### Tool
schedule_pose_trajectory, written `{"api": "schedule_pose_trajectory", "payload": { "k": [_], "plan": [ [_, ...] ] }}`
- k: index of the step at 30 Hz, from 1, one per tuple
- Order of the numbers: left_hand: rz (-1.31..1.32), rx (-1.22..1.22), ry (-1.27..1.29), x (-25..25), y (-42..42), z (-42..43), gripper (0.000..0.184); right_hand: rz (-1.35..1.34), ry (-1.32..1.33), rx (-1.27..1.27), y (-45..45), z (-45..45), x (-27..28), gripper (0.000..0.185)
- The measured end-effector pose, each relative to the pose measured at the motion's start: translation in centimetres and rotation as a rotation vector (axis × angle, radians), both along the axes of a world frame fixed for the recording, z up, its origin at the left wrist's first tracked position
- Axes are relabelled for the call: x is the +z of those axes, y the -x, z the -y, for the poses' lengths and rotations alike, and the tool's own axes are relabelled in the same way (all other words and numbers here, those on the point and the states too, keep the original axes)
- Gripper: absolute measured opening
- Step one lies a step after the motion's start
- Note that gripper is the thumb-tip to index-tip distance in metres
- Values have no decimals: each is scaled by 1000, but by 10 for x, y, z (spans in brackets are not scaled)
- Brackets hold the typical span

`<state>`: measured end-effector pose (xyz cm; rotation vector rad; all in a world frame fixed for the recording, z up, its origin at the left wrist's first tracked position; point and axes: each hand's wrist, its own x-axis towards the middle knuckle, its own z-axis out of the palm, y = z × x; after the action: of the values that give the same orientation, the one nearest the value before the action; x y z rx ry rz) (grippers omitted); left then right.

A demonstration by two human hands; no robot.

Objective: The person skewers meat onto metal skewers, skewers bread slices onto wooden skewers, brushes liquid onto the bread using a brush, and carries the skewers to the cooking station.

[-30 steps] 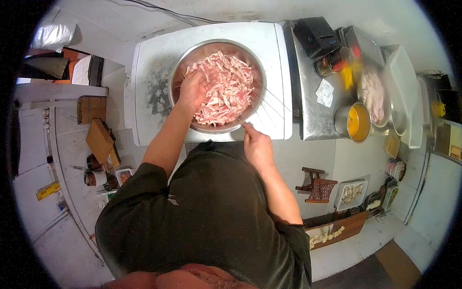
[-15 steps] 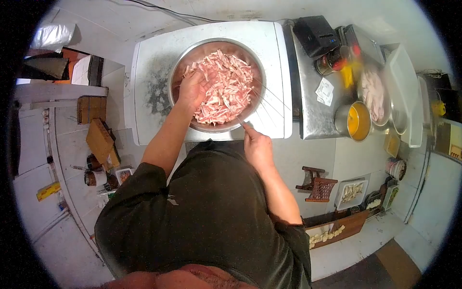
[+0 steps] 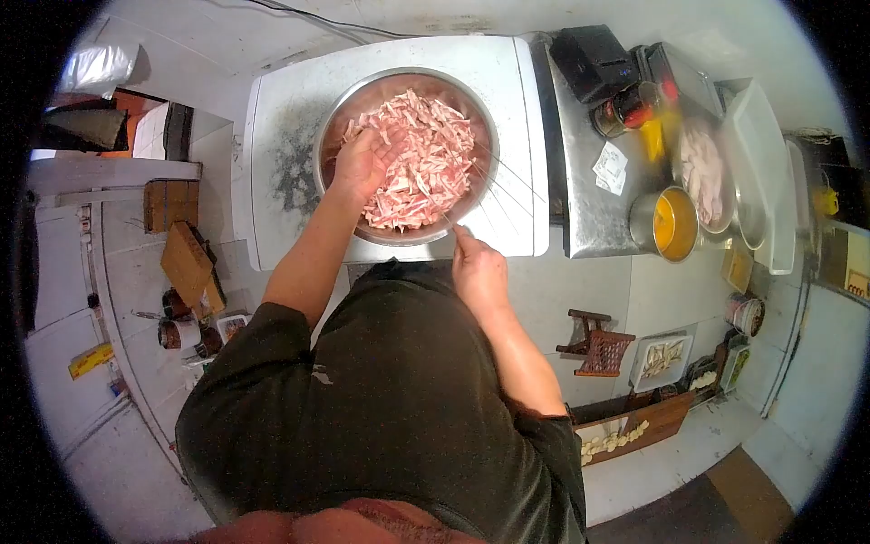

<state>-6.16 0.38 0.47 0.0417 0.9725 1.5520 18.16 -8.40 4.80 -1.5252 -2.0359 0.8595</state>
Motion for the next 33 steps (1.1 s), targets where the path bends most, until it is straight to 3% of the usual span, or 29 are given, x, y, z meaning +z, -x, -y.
{"api": "schedule_pose_trajectory", "payload": {
  "k": [23,33],
  "plan": [
    [-110,-221,15,12,-10,4,19,51,-3,-7,3,-14,0,24],
    [-133,-258,-1,6,-27,8,23,-120,96,-37,13,-26,-7,24]
  ]
}}
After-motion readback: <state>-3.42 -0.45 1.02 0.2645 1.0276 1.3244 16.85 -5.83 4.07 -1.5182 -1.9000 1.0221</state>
